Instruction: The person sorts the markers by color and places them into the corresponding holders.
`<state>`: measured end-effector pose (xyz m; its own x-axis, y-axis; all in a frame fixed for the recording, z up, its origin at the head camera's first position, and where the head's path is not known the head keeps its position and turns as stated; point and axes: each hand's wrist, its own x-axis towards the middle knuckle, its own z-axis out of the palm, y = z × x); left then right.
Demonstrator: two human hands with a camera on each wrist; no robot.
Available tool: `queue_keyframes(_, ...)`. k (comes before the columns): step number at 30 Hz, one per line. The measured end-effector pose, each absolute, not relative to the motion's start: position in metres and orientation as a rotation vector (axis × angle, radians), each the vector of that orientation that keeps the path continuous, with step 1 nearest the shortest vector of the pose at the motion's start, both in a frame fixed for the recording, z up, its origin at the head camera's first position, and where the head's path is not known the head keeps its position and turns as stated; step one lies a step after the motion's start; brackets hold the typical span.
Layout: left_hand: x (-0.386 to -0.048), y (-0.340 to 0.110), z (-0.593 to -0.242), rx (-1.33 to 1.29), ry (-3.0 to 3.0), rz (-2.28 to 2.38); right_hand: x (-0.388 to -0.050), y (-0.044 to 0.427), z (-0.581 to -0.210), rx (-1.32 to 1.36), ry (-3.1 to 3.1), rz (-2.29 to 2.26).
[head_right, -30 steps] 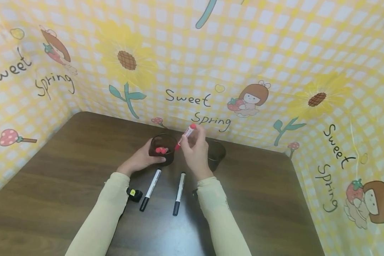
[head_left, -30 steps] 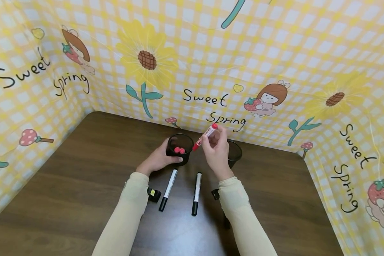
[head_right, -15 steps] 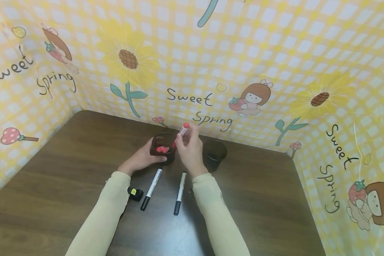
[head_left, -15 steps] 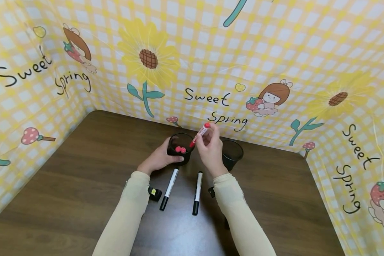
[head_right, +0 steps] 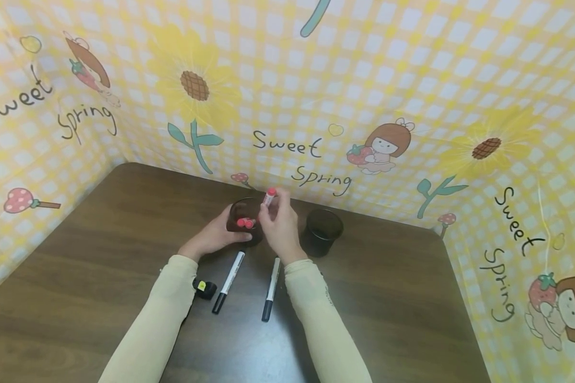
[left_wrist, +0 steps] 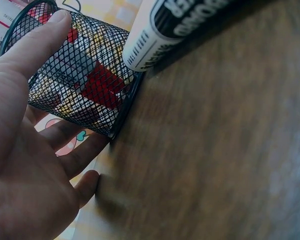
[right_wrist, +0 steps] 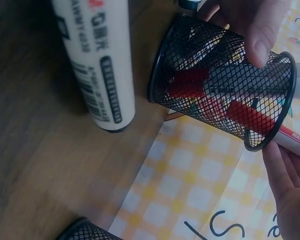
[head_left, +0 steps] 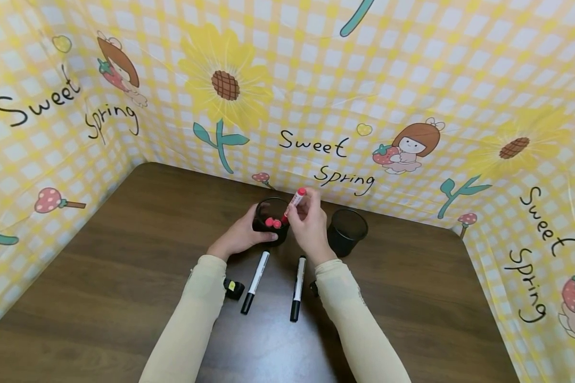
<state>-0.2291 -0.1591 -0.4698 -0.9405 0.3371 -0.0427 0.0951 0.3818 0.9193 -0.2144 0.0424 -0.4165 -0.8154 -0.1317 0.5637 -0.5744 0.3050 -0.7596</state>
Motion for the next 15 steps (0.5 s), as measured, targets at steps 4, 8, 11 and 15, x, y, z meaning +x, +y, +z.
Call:
queue_keyframes(4, -0.230, -0.159, -0.469, 0.386, 2.412, 1.585, -0.217, 0.040, -0.414, 0.656, -2.239, 1.448)
queue_keyframes(8, -0.230, -0.159, -0.468, 0.390, 2.401, 1.596, -0.218, 0.040, -0.408, 0.663, -2.358, 1.374)
queue_keyframes(11, -0.230, -0.159, -0.468, 0.396, 2.396, 1.603, -0.218, 0.040, -0.401, 0.665, -2.461, 1.308)
queue_keyframes(15, -0.231, -0.159, -0.468, 0.386, 2.380, 1.596, -0.219, 0.040, -0.394, 0.643, -2.587, 1.230)
